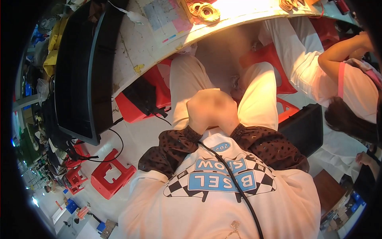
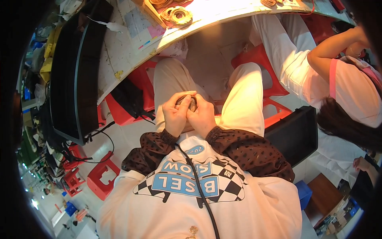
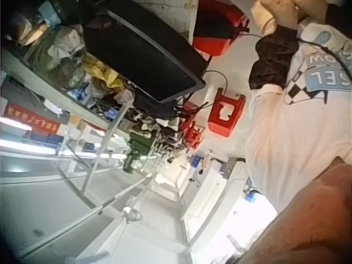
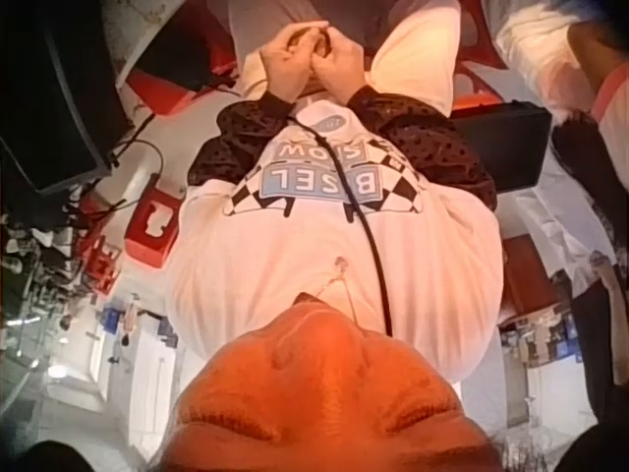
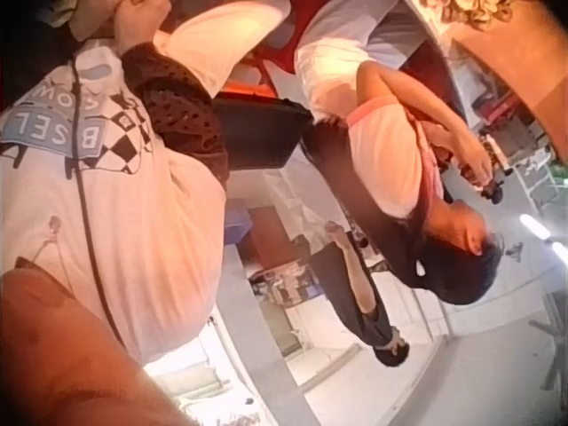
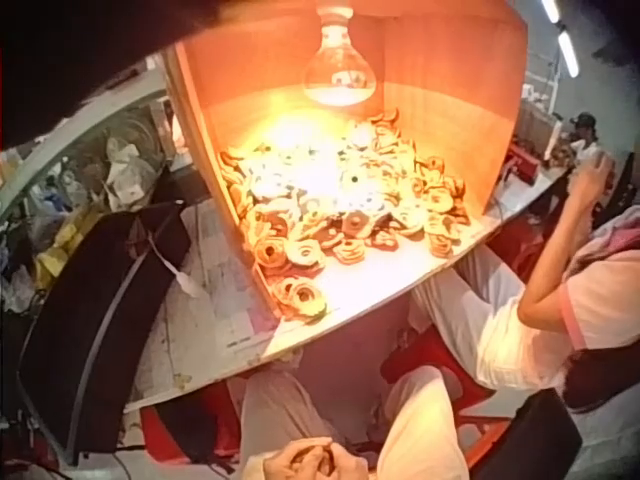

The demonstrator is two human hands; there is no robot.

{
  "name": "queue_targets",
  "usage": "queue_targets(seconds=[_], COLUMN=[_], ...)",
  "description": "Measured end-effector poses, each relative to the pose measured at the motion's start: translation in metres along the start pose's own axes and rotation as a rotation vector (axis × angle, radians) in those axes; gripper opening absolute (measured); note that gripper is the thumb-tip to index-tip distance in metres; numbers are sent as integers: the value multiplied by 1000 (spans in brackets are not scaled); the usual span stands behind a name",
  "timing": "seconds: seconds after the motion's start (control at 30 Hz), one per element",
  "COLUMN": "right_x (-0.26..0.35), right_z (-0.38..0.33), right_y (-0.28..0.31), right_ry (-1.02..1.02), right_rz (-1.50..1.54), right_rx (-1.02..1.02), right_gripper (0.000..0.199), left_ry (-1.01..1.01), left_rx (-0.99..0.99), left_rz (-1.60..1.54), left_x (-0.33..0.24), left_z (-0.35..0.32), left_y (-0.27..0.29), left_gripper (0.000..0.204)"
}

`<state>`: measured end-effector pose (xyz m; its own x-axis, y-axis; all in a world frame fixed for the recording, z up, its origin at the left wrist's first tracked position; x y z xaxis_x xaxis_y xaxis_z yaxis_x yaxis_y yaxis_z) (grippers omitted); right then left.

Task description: The person assembles small circular components by applying glue from a glue bottle to them and joining them together by hand.

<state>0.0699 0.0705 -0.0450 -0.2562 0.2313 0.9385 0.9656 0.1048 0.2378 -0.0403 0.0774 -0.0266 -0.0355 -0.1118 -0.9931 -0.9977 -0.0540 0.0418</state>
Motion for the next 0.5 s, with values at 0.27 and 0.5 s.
queue_targets(seconds=[0.27, 0.5], right_x=[13, 12], right_z=[-2, 0], right_y=[7, 4], right_ry=[118, 55], right_rz=[-81, -157], right_rx=[-52, -19], right_gripper=[28, 29], left_ry=[-55, -24], left_rx=[-2, 21], left_rz=[-16, 54], left_x=[-4, -6], left_z=[1, 3], left_y=[-3, 0], left_gripper=[15, 15])
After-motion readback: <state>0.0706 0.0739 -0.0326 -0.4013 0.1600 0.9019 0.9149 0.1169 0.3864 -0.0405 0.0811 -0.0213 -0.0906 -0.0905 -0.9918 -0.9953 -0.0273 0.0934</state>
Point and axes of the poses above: each hand's wrist, its own z-axis towards the middle knuckle, its own y-axis out of the back of the hand, x = y × z, the point moved 7 cm from there along z, towards the middle knuckle, and after that the axes turned 1 degree about x, right-handed, at the moved point
